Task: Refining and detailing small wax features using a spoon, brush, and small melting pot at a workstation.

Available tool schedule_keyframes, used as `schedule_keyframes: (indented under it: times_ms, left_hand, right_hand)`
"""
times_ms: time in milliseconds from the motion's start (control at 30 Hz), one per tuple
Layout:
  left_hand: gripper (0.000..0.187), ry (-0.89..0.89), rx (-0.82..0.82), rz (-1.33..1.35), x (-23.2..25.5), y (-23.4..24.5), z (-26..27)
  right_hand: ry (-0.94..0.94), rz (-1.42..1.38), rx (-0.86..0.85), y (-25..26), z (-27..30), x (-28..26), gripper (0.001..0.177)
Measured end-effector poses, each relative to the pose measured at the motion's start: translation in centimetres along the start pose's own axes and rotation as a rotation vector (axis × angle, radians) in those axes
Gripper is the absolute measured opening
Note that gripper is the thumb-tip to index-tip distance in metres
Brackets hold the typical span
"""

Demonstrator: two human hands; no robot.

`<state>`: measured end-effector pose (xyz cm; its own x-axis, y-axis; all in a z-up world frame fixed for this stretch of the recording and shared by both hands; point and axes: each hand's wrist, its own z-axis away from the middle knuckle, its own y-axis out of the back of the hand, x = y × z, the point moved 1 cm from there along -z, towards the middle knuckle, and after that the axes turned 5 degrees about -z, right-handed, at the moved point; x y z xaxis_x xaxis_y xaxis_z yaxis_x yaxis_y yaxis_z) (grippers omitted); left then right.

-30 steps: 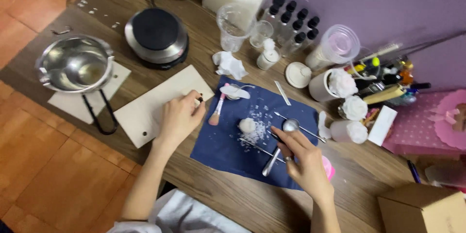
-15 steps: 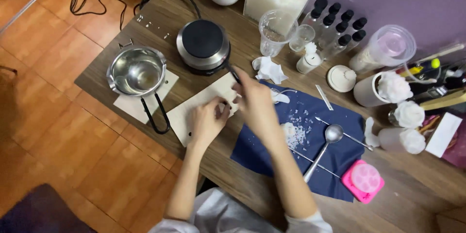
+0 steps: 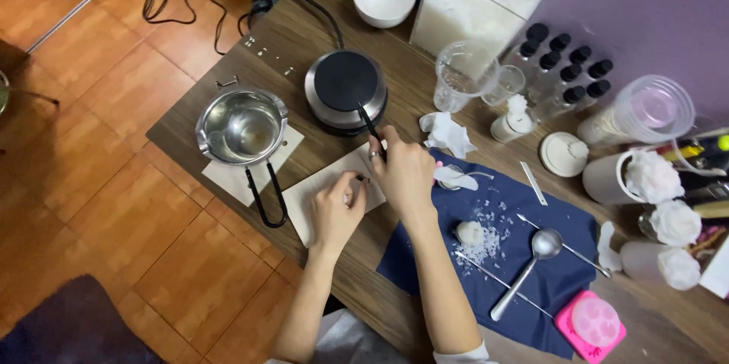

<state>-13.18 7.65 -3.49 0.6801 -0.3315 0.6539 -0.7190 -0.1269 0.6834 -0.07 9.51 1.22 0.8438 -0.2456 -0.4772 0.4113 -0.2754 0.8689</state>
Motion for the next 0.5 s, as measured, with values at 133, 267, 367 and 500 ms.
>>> schedule_keyframes:
  times_ms: [133, 267, 367, 500]
  left_hand:
    - [0.005, 0.009, 0.005, 0.027, 0.0, 0.2, -0.2]
    - [0.007, -0.003, -0.005, 0.004, 0.0, 0.0, -0.2]
    - [0.010, 0.004, -0.015, -0.011, -0.5, -0.5, 0.0]
    - [0.021, 0.029, -0.025, 0.025, 0.4, 0.2, -0.1]
  right_hand:
    - [0.012, -0.047, 0.011, 0.7, 0.2, -0.5, 0.020]
    - [0.038, -0.024, 0.060, 0.0, 0.3, 0.1, 0.024]
    - [0.038, -0.037, 0.057, 0.3, 0.4, 0.0, 0.026]
    - [0.038, -0.062, 0.029, 0.6, 0.4, 0.0, 0.029]
